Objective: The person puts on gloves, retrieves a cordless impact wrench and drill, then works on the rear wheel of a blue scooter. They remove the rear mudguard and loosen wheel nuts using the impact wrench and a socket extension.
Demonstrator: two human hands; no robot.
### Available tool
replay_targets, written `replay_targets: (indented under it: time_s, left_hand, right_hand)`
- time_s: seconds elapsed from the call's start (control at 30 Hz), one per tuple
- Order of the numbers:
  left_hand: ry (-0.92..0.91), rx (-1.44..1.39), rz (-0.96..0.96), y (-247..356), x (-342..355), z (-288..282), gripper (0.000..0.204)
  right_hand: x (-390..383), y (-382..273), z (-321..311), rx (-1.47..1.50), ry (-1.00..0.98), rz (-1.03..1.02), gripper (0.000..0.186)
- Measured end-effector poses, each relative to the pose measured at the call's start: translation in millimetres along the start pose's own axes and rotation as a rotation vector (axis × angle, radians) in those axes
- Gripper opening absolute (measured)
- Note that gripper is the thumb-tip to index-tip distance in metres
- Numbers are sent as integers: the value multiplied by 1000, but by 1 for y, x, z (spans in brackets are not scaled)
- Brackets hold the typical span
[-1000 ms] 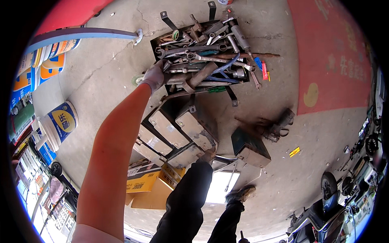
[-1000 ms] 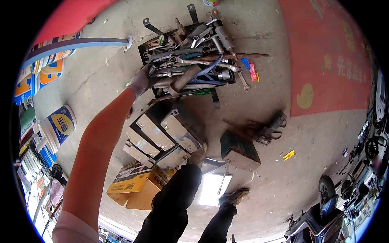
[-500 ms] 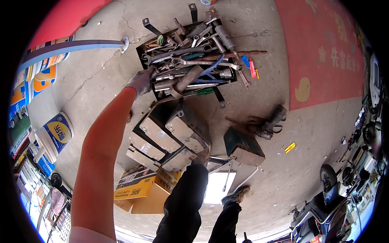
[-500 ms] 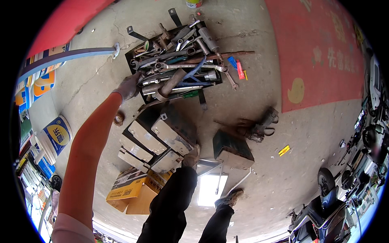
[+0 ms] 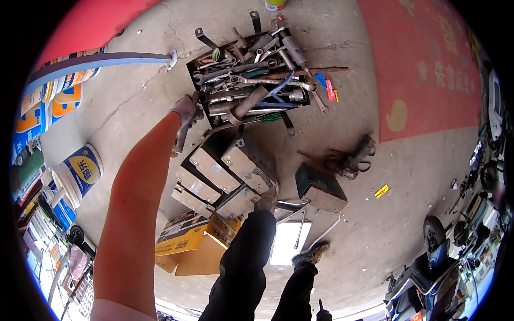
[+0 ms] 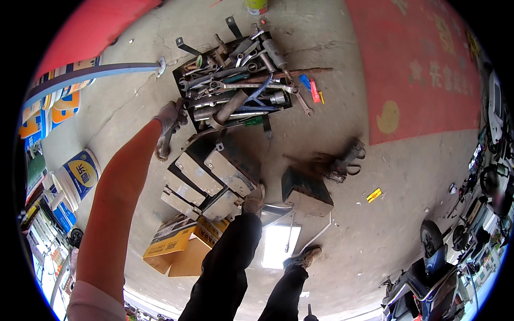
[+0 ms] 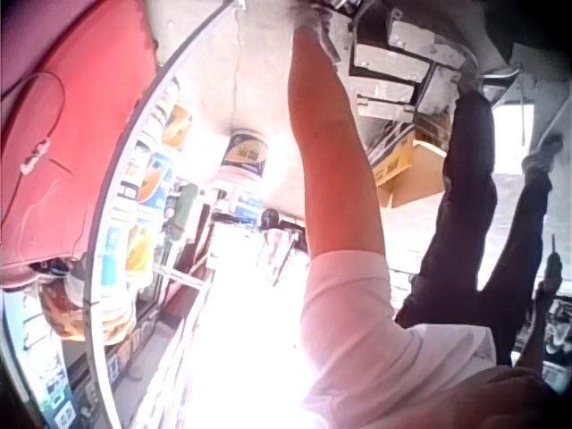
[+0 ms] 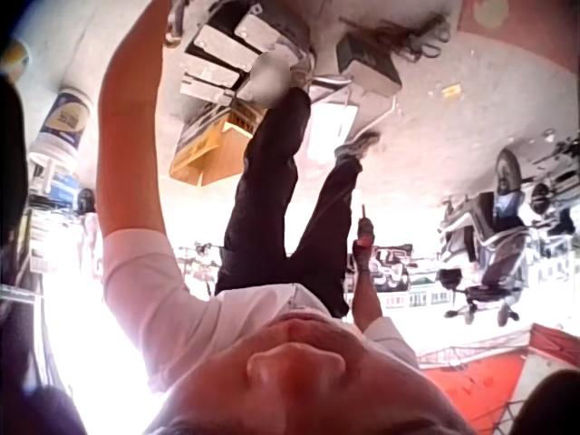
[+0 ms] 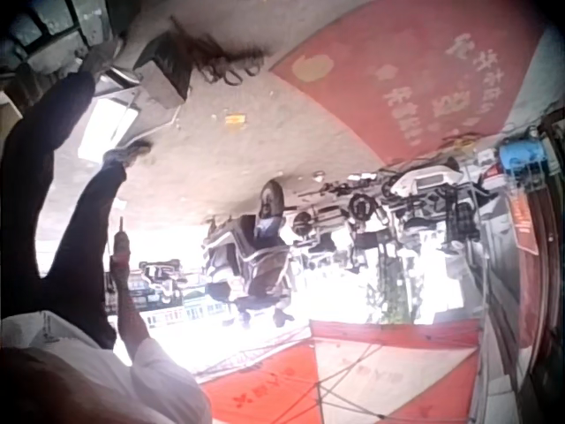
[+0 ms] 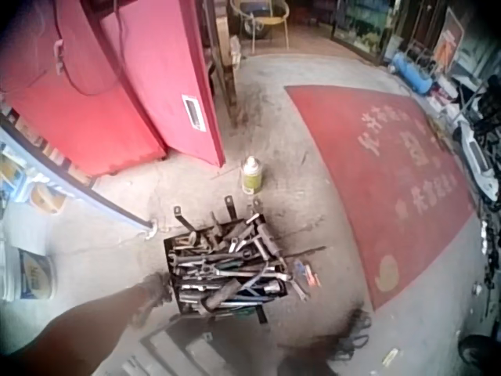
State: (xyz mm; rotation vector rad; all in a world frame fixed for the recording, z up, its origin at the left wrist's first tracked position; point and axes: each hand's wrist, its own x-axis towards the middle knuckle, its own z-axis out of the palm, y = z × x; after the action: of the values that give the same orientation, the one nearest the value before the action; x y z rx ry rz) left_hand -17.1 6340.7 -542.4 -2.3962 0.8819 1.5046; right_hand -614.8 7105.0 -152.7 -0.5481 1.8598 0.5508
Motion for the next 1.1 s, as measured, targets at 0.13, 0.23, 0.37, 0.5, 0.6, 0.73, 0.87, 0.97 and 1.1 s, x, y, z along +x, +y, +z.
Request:
replay_targets:
  time_s: [0.13, 0.23, 0.37, 0.5, 0.6, 0.73, 0.87, 0.97, 1.1]
  left_hand:
    - [-349, -448, -263, -81, -50, -35, 18]
    - [-634, -908, 32, -26, -198, -17, 23]
    - [-1146, -1368, 396, 52, -426, 1, 49]
    - [-1361, -1360, 574, 130, -610, 31, 60]
    - [-1685, -1196, 788, 188, -743, 64, 68]
    - [-2052, -953, 778, 243, -880, 150, 67]
    - [-2075, -618, 817, 252, -1018, 296, 59]
    - [-1941, -138, 912, 238, -1062, 353, 42]
    - [-986, 662, 964, 197, -1058, 506, 20]
  right_hand:
    - [1, 95, 23, 200, 21, -77, 53]
    - [-41, 6, -15, 17, 5, 8, 44]
    - [-59, 23, -31, -149, 53, -13, 52]
    - [7, 103, 8, -93, 186, -69, 45]
    - [31, 132, 6, 175, 403, -181, 40]
    - [42, 175, 1, 597, 622, -248, 39]
    - [-4, 191, -45, 114, 300, -111, 36]
    - [-32, 219, -67, 769, 460, 16, 37]
    - [-87, 300, -35, 1168, 361, 226, 34]
